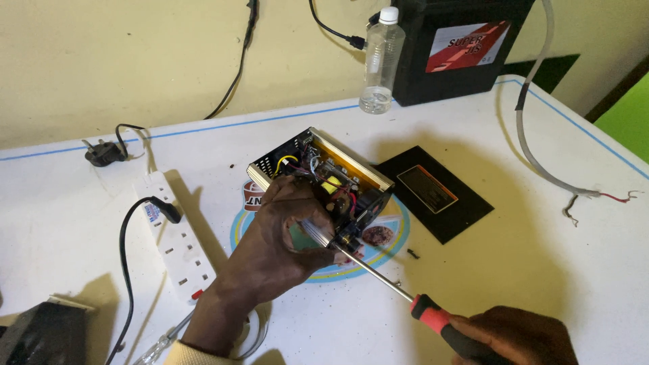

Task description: The person works on an open electronic device, using a screwdriver to tighten screws and manipulating internal wires and components. They also handle a multimeter and a battery pack on the table.

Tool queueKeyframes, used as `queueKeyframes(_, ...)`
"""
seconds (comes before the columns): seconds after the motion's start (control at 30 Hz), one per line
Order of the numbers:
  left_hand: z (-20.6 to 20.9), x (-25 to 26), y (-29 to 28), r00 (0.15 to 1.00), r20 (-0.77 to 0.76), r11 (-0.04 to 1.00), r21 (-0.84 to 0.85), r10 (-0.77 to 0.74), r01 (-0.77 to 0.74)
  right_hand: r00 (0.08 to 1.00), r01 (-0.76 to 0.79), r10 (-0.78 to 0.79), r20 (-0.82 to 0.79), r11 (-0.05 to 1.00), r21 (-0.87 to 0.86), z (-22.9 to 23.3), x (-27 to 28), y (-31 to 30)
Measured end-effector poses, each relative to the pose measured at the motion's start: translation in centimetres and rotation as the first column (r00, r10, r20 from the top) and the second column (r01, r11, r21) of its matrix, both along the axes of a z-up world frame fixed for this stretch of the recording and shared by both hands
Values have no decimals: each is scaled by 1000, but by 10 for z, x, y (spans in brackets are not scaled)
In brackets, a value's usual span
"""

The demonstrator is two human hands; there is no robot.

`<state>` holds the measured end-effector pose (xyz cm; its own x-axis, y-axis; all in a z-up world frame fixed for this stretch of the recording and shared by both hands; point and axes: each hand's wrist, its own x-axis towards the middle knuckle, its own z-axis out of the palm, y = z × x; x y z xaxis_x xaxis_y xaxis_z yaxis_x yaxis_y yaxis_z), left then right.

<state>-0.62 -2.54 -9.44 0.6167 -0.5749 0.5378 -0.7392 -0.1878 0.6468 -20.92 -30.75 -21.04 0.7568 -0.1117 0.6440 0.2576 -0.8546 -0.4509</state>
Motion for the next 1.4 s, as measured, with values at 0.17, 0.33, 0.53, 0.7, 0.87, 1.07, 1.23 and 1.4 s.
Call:
queueKeyframes(0.17,-3,2,0,999,42,1000,-25,-18,19,901,-40,325,-287,722,691,-111,-18,-63)
queueKeyframes(0.33,1,1,1,1000,23,1000,-21,-19,20,804,70,-223,-551,956,-284,-67,18,-45)
queueKeyframes(0.53,-2,1,1,1000,15,999,-26,-23,24,835,214,100,-541,847,486,-62,6,-37)
queueKeyframes(0.7,-2,1,0,1000,-19,1000,-10,7,-8,996,9,10,87,976,-216,-23,22,16)
queueKeyframes(0.87,-2,1,-1,1000,15,1000,-16,-18,18,964,258,-170,-205,789,558,4,-4,66)
queueKeyframes(1.07,-1,-1,-3,1000,17,1000,-3,1,-1,917,366,-346,200,927,-75,26,14,91)
queueKeyframes(1.23,-1,-4,-1,999,-22,999,1,35,-35,921,319,-152,-359,825,467,1,27,53)
queueKeyframes(1.4,7,-3,2,999,32,1000,-28,-4,5,827,518,-95,-554,513,685,60,16,76)
